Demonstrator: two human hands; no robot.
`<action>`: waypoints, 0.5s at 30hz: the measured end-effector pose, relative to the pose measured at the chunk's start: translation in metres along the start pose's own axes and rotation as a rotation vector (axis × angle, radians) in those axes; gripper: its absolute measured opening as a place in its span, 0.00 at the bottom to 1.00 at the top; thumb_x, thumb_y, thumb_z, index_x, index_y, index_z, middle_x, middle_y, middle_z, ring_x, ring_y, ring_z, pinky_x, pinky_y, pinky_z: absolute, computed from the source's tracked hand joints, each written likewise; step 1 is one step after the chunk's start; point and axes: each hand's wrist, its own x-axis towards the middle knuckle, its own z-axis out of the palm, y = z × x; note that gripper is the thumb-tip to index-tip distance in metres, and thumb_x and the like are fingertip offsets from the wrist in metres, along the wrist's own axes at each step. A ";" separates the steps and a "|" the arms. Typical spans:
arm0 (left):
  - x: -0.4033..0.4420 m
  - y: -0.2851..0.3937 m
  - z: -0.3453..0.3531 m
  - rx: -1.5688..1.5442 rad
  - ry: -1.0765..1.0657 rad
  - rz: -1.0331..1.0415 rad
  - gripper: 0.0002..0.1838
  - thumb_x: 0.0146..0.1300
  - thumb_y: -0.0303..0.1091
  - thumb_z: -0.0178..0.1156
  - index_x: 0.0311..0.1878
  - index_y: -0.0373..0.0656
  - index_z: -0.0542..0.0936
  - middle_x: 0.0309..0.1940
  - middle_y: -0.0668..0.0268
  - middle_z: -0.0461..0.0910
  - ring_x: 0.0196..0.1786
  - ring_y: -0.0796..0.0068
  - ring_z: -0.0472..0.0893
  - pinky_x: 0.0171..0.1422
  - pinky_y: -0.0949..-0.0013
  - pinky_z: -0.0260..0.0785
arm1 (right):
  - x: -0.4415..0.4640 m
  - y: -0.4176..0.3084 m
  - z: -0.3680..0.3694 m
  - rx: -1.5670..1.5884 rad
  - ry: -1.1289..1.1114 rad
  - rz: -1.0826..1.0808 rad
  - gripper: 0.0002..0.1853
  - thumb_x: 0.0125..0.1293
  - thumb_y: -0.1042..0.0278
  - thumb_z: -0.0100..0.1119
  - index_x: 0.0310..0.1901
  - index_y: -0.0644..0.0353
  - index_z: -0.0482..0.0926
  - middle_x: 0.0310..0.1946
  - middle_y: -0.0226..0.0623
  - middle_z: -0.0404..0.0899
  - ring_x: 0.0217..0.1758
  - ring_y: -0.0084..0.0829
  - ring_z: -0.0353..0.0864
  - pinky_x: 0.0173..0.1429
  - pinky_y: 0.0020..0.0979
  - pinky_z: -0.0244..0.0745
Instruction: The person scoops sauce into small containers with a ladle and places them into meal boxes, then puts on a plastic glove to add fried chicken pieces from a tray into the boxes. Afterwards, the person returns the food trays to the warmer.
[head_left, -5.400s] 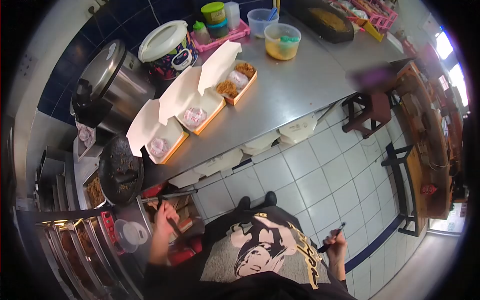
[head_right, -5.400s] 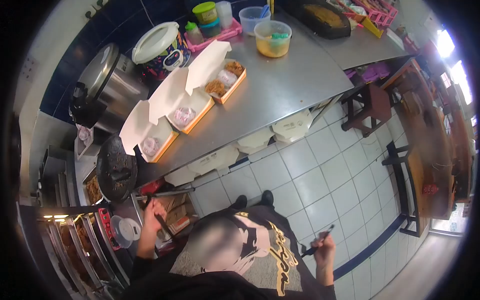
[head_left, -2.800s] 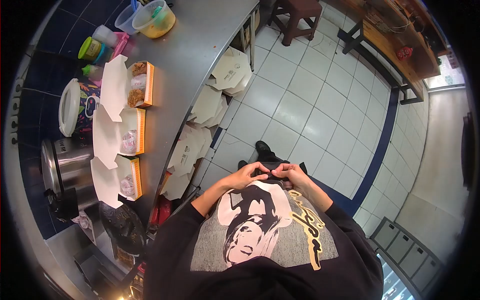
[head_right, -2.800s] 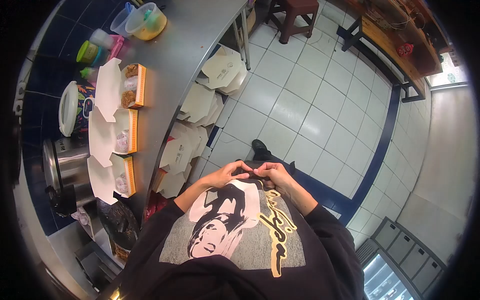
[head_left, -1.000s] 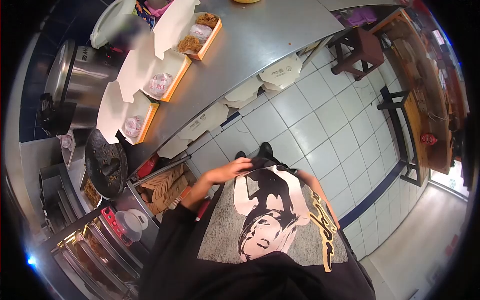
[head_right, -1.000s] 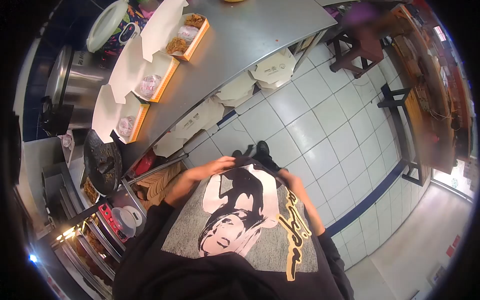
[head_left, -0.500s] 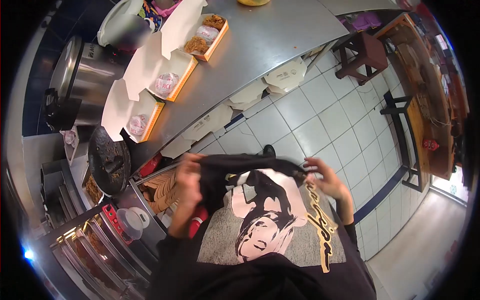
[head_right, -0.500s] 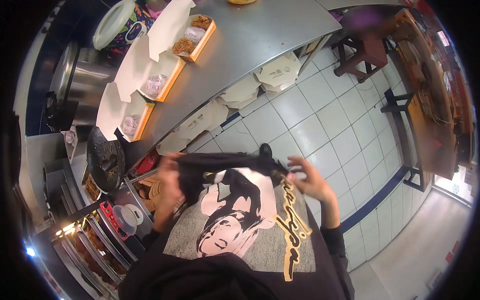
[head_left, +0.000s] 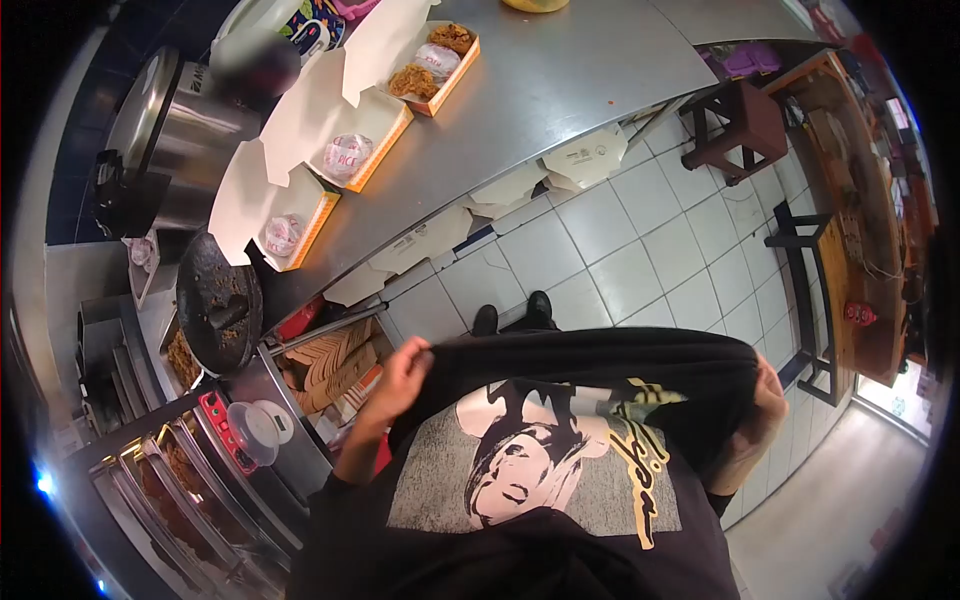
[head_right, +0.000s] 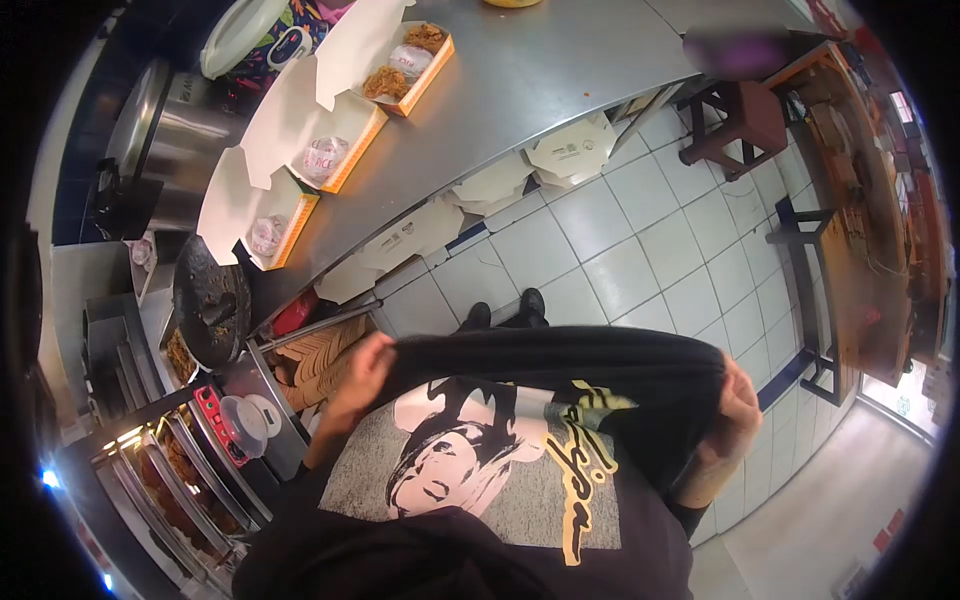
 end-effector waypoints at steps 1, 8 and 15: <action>0.007 0.011 -0.012 -0.218 0.177 0.029 0.11 0.69 0.36 0.50 0.45 0.38 0.71 0.35 0.69 0.68 0.43 0.78 0.69 0.53 0.73 0.62 | 0.004 -0.004 0.002 0.046 -0.036 -0.015 0.20 0.65 0.67 0.52 0.50 0.77 0.69 0.42 0.45 0.77 0.43 0.31 0.79 0.51 0.28 0.73; -0.032 0.114 -0.100 -0.514 0.703 0.202 0.10 0.70 0.38 0.48 0.40 0.41 0.73 0.33 0.65 0.77 0.40 0.77 0.76 0.49 0.72 0.68 | 0.044 0.015 0.036 0.104 0.091 0.001 0.16 0.63 0.68 0.51 0.45 0.76 0.73 0.39 0.45 0.78 0.40 0.32 0.79 0.49 0.29 0.74; 0.060 -0.132 -0.012 0.029 -0.288 -0.440 0.29 0.62 0.62 0.53 0.44 0.41 0.75 0.39 0.63 0.77 0.41 0.74 0.74 0.45 0.67 0.69 | 0.074 0.205 -0.119 -0.383 0.028 0.553 0.24 0.62 0.52 0.56 0.48 0.66 0.76 0.42 0.39 0.79 0.45 0.28 0.77 0.49 0.30 0.73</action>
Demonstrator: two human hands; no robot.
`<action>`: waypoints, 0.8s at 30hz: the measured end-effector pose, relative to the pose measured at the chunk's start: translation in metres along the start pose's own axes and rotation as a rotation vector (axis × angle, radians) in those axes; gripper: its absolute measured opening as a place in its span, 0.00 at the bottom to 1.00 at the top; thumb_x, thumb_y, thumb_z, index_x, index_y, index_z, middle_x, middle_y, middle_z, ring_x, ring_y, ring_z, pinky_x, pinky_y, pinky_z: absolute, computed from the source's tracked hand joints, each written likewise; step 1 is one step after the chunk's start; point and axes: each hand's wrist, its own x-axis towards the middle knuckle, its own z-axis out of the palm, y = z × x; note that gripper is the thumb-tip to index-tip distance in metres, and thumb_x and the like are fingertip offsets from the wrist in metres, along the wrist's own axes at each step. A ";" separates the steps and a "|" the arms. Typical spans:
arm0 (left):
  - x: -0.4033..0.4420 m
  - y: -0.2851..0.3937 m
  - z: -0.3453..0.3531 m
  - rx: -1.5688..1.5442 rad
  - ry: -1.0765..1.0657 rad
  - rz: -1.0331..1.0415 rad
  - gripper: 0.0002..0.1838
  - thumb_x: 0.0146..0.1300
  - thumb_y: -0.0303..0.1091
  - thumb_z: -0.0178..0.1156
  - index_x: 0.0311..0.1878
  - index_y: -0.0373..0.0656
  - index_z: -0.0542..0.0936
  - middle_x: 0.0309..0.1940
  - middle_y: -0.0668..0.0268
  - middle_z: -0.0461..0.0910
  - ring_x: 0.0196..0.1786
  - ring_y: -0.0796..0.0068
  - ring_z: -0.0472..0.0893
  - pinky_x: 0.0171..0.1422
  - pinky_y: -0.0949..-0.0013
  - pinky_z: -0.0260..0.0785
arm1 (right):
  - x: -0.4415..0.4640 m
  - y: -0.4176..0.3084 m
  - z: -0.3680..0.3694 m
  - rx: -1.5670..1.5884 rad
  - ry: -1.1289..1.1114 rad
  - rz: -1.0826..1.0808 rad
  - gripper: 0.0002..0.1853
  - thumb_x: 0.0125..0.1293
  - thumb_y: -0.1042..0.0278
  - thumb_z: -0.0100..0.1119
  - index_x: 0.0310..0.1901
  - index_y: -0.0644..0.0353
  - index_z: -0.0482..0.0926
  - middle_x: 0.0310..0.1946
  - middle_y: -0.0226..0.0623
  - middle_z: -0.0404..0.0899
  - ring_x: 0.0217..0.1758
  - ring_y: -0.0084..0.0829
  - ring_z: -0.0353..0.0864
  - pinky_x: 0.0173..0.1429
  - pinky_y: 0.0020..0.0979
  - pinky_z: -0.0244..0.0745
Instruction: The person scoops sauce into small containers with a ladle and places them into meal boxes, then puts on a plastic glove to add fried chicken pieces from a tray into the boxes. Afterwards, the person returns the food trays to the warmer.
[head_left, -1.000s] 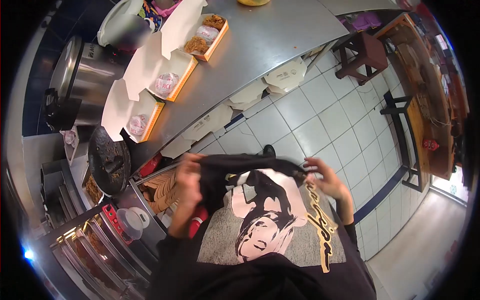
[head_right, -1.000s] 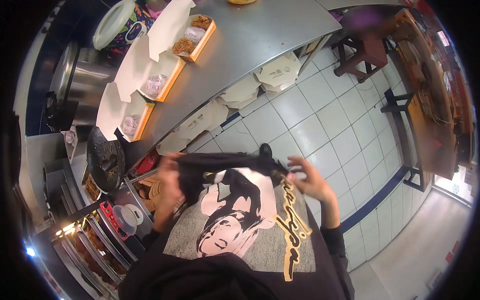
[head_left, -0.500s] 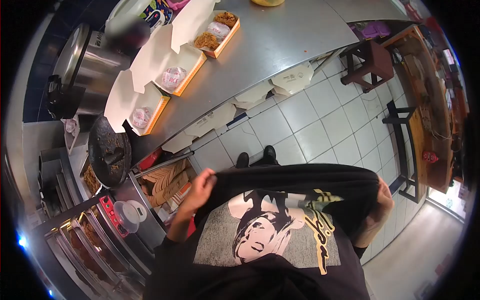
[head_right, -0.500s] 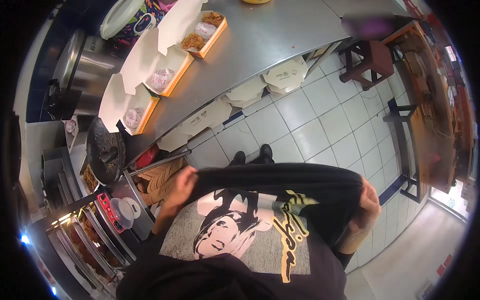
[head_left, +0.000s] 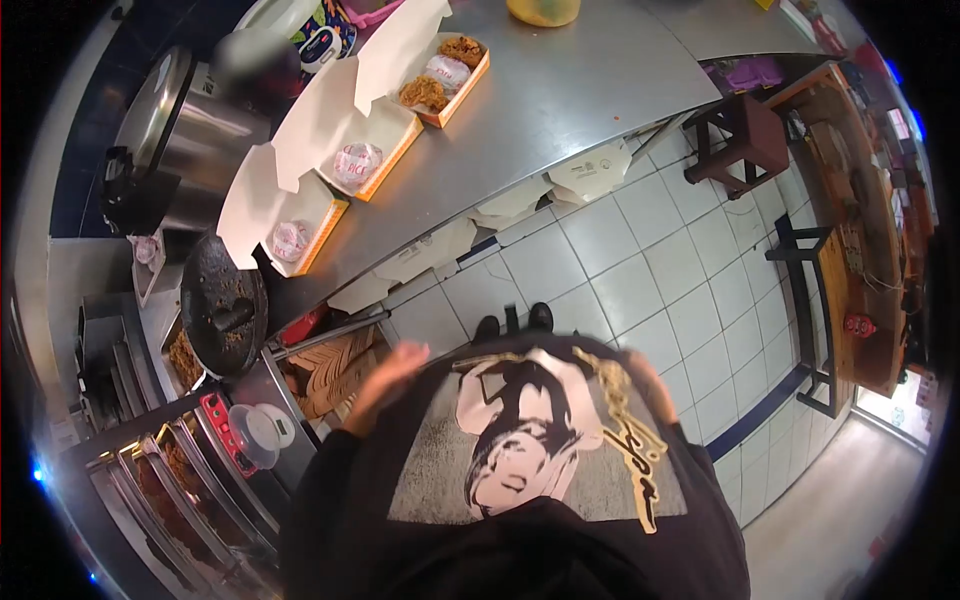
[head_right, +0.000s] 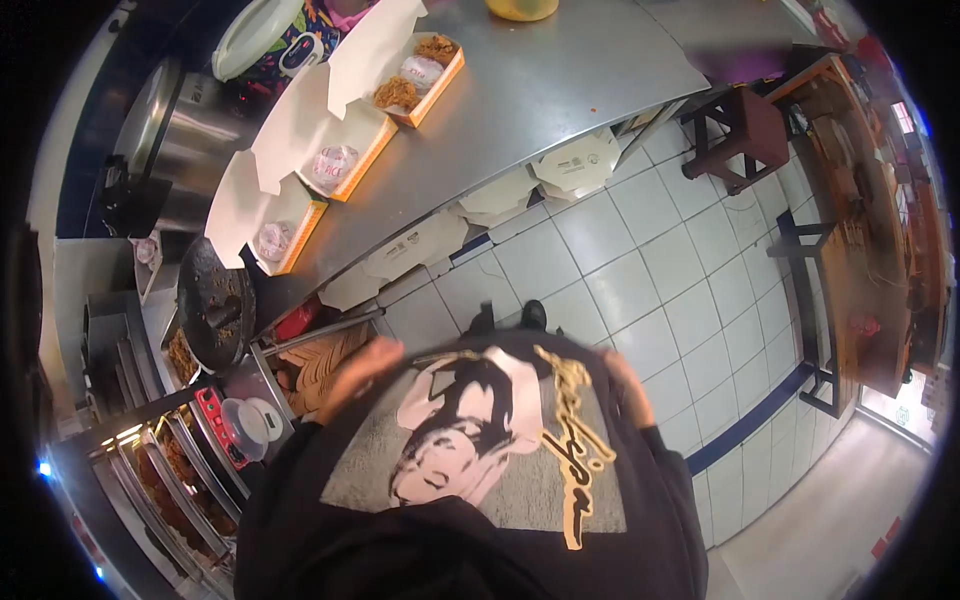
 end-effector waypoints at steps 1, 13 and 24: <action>-0.017 -0.001 0.015 0.062 -0.181 -0.123 0.29 0.62 0.61 0.53 0.45 0.41 0.75 0.40 0.63 0.77 0.42 0.73 0.74 0.47 0.67 0.69 | -0.014 0.025 -0.004 -0.179 0.015 -0.001 0.26 0.63 0.50 0.54 0.51 0.68 0.74 0.44 0.40 0.78 0.48 0.29 0.76 0.52 0.31 0.72; -0.090 -0.043 0.041 -1.188 -0.015 -0.199 0.23 0.64 0.46 0.55 0.54 0.36 0.75 0.46 0.61 0.80 0.45 0.66 0.81 0.52 0.66 0.72 | -0.113 0.009 -0.017 0.761 -0.006 0.235 0.21 0.65 0.57 0.49 0.51 0.66 0.74 0.47 0.46 0.78 0.49 0.39 0.79 0.55 0.38 0.74; -0.188 -0.131 0.193 -1.124 0.283 -0.404 0.22 0.64 0.46 0.55 0.52 0.38 0.75 0.44 0.62 0.80 0.44 0.68 0.80 0.50 0.67 0.72 | -0.163 0.074 -0.102 -0.196 -0.048 0.291 0.21 0.62 0.61 0.55 0.51 0.68 0.74 0.46 0.41 0.79 0.45 0.30 0.77 0.51 0.33 0.72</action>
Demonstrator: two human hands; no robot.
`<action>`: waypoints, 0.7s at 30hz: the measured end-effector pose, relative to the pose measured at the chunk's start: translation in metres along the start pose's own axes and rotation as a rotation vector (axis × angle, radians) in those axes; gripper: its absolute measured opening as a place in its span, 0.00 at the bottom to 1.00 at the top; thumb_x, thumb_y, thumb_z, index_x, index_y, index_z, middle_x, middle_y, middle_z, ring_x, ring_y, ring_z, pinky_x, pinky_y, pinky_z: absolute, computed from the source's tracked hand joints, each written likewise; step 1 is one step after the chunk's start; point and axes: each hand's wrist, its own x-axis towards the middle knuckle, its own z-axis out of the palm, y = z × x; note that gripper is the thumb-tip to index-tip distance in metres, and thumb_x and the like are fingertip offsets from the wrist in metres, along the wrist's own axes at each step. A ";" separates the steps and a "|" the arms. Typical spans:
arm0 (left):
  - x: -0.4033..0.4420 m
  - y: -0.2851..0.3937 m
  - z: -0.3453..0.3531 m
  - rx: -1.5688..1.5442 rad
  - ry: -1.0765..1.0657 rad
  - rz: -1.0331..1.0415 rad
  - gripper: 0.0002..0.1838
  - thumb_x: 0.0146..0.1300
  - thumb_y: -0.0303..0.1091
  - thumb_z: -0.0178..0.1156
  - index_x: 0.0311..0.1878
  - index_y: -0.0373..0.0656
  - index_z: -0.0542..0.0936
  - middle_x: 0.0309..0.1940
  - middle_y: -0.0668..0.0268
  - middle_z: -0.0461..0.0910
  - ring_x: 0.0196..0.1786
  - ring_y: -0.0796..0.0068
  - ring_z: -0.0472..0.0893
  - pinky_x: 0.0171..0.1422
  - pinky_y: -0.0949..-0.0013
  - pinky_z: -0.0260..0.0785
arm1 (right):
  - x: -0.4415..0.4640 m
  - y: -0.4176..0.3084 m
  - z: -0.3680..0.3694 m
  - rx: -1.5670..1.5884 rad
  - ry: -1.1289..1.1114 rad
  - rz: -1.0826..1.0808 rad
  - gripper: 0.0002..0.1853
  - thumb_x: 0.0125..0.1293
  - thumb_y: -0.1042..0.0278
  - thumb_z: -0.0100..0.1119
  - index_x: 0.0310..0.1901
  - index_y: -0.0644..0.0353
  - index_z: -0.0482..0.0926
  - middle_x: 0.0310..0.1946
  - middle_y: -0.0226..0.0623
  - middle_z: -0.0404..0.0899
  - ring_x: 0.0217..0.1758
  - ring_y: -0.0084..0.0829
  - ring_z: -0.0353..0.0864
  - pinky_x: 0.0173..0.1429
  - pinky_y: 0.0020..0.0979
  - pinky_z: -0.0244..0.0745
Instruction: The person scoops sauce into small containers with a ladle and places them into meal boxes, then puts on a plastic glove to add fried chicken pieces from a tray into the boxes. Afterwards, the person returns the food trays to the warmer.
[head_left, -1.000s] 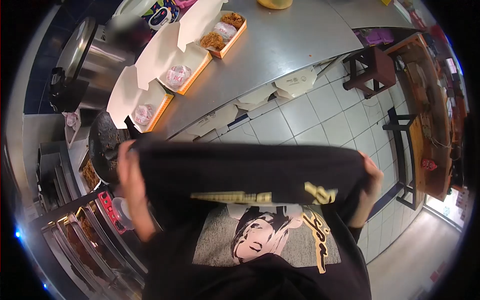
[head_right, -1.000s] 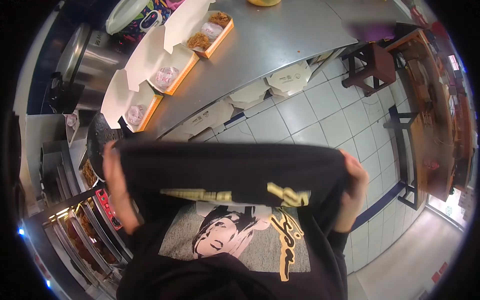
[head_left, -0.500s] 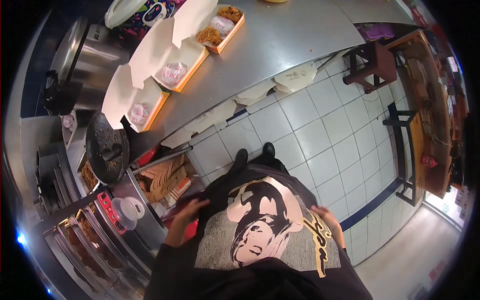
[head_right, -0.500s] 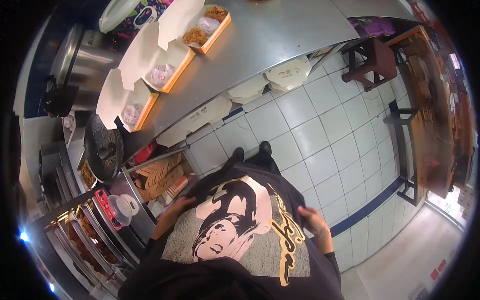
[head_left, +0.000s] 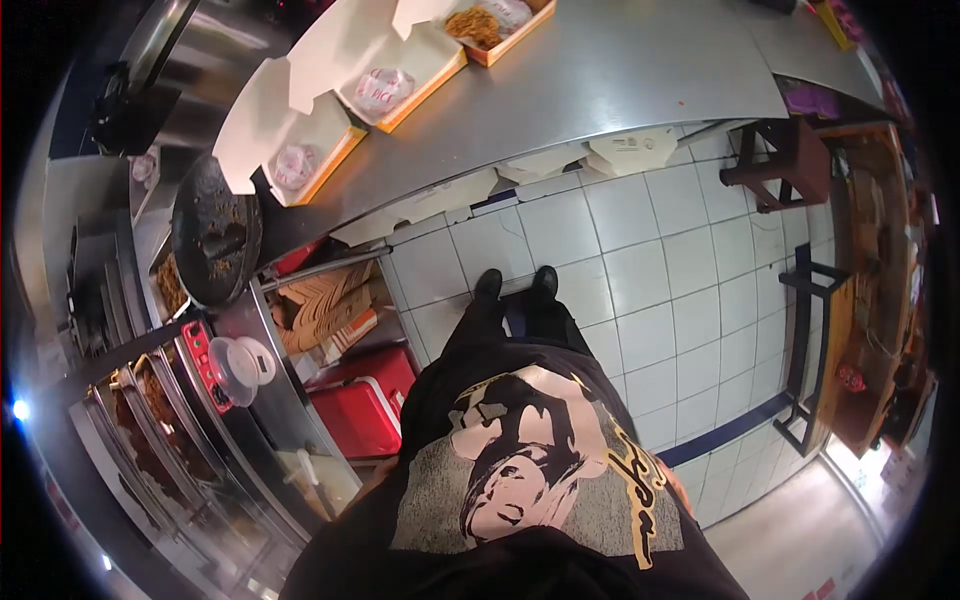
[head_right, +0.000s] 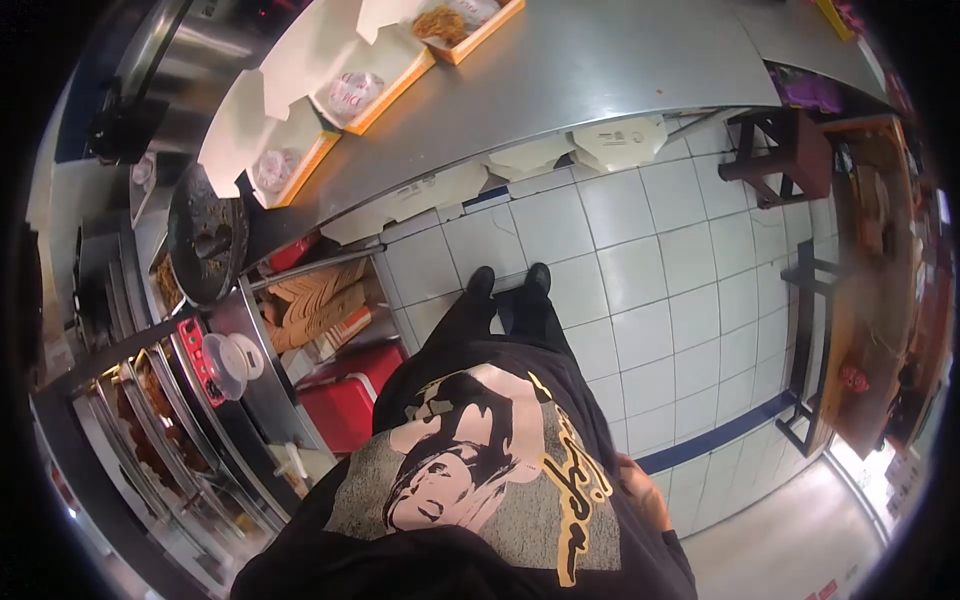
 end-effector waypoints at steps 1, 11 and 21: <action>-0.002 -0.007 0.002 -0.012 0.012 0.013 0.22 0.64 0.46 0.55 0.52 0.38 0.75 0.44 0.62 0.80 0.44 0.68 0.80 0.49 0.67 0.72 | -0.001 -0.001 -0.007 -0.048 -0.016 -0.025 0.21 0.62 0.61 0.56 0.51 0.68 0.74 0.46 0.40 0.79 0.45 0.29 0.77 0.50 0.33 0.72; -0.047 -0.108 0.025 -0.171 0.153 -0.052 0.20 0.64 0.47 0.56 0.50 0.41 0.75 0.42 0.64 0.79 0.43 0.70 0.80 0.47 0.68 0.72 | 0.011 -0.034 -0.088 -0.575 -0.058 -0.114 0.15 0.61 0.73 0.58 0.50 0.69 0.76 0.43 0.36 0.79 0.44 0.25 0.77 0.47 0.26 0.71; -0.051 -0.151 0.045 -0.324 0.177 -0.047 0.19 0.64 0.47 0.56 0.48 0.43 0.75 0.41 0.65 0.79 0.42 0.72 0.79 0.45 0.68 0.72 | 0.070 -0.087 -0.035 -0.742 -0.004 -0.088 0.14 0.62 0.72 0.58 0.49 0.67 0.76 0.40 0.36 0.79 0.42 0.25 0.77 0.46 0.27 0.72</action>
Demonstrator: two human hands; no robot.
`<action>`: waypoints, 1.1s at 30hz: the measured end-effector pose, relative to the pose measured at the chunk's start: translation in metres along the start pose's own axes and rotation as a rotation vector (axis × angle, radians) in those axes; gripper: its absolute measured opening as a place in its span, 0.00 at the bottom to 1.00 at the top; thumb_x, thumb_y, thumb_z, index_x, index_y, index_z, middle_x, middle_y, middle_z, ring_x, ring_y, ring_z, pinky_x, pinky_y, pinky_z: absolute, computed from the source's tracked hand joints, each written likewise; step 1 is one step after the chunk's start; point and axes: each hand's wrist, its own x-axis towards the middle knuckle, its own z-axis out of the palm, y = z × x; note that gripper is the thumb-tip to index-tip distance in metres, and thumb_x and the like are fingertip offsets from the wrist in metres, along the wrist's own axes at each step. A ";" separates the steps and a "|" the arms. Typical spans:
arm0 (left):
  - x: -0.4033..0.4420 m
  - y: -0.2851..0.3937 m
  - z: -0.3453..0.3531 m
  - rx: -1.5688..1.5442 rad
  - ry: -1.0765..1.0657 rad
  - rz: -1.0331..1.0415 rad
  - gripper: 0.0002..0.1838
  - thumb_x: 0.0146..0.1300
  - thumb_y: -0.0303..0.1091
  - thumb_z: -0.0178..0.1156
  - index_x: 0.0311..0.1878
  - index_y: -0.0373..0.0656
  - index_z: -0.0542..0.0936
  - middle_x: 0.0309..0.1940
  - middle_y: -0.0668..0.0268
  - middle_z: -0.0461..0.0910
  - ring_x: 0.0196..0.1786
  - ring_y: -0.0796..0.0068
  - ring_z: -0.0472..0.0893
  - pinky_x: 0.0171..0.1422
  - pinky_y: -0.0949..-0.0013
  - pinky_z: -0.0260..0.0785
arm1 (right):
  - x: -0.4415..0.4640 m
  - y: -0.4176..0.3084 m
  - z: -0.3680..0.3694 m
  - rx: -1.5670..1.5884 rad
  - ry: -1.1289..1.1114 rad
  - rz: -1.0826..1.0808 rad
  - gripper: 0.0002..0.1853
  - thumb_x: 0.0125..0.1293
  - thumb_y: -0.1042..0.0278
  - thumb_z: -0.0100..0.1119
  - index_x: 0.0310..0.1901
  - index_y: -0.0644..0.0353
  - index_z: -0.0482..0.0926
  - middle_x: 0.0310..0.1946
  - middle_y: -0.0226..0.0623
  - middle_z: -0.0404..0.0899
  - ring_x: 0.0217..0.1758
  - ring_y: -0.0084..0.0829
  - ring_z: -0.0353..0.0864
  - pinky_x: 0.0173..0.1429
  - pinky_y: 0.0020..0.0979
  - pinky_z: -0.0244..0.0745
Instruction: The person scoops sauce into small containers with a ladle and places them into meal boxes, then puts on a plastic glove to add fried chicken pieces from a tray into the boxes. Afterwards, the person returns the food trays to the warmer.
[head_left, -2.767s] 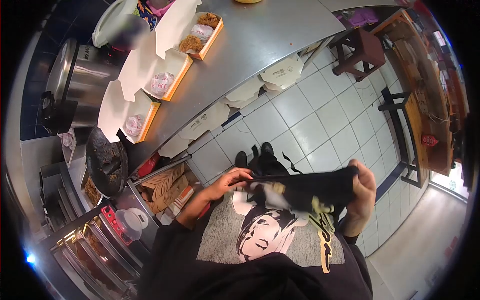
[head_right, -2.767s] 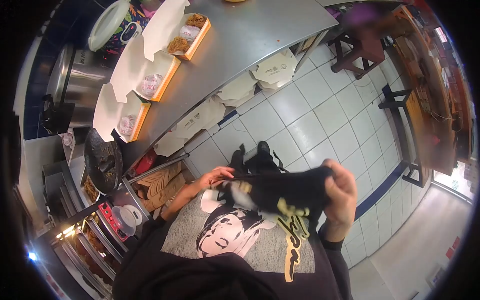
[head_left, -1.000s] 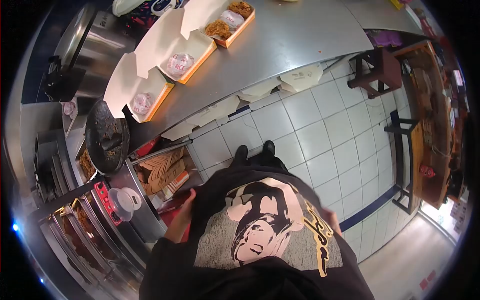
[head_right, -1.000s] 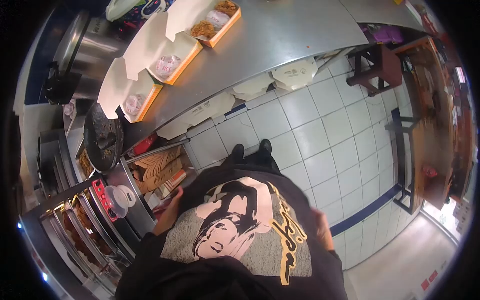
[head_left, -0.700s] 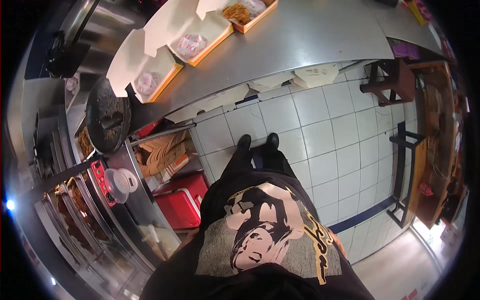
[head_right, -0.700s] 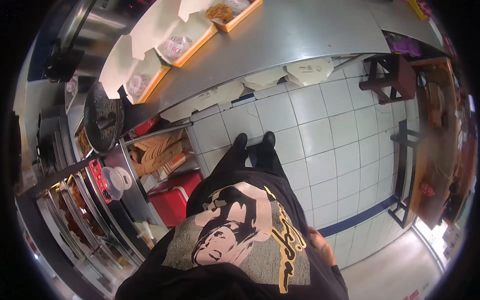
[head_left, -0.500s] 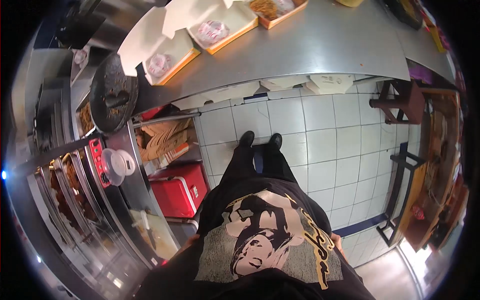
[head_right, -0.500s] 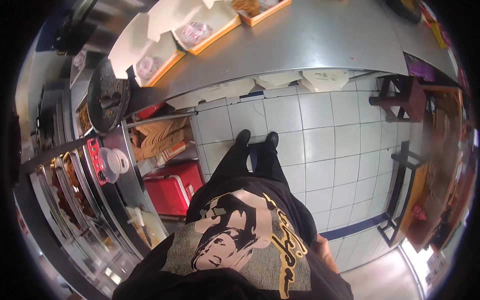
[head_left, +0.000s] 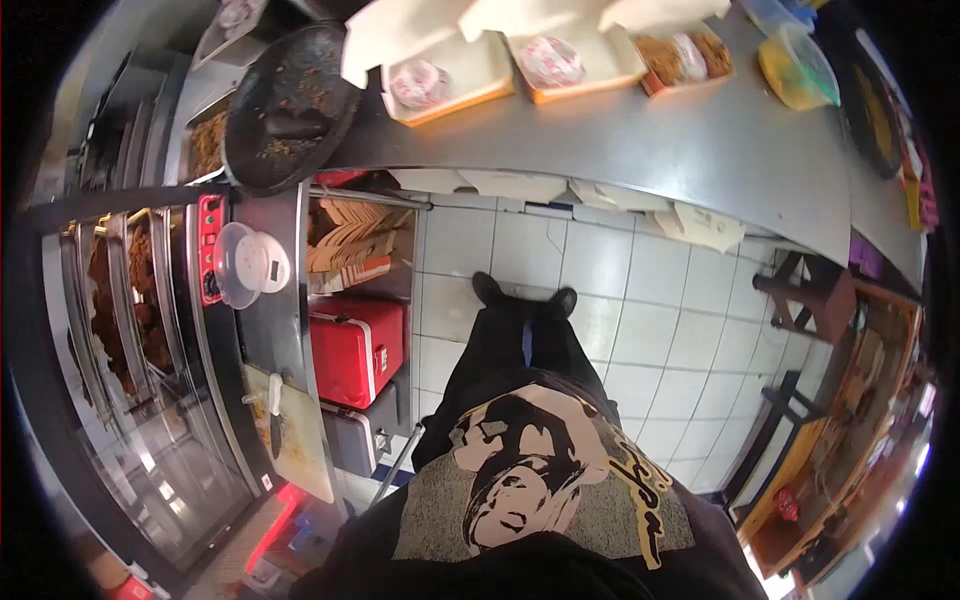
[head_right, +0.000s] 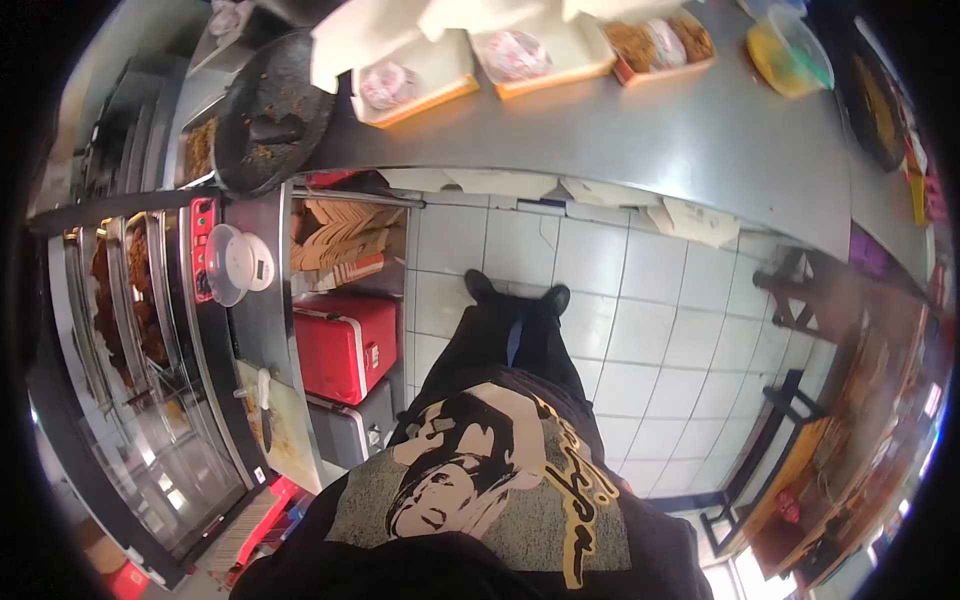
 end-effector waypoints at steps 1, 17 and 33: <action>0.001 -0.004 0.001 -0.023 -0.002 0.008 0.18 0.64 0.47 0.56 0.48 0.43 0.75 0.41 0.65 0.79 0.42 0.73 0.79 0.44 0.69 0.72 | 0.011 -0.011 0.003 -0.016 -0.003 -0.014 0.14 0.62 0.72 0.58 0.48 0.67 0.76 0.40 0.36 0.79 0.42 0.25 0.77 0.46 0.27 0.72; 0.074 -0.027 0.016 -0.532 0.030 0.290 0.16 0.63 0.48 0.57 0.46 0.47 0.75 0.38 0.67 0.78 0.41 0.76 0.78 0.40 0.70 0.72 | 0.184 -0.245 0.125 -0.415 -0.288 -0.448 0.12 0.62 0.70 0.58 0.47 0.64 0.76 0.36 0.36 0.79 0.39 0.24 0.77 0.45 0.28 0.73; 0.026 0.055 0.014 -0.260 0.325 0.878 0.12 0.64 0.29 0.55 0.50 0.45 0.77 0.42 0.55 0.79 0.46 0.61 0.79 0.51 0.65 0.72 | 0.210 -0.458 0.272 -0.837 -0.962 -0.522 0.14 0.60 0.73 0.61 0.48 0.65 0.77 0.38 0.34 0.81 0.38 0.22 0.79 0.46 0.27 0.74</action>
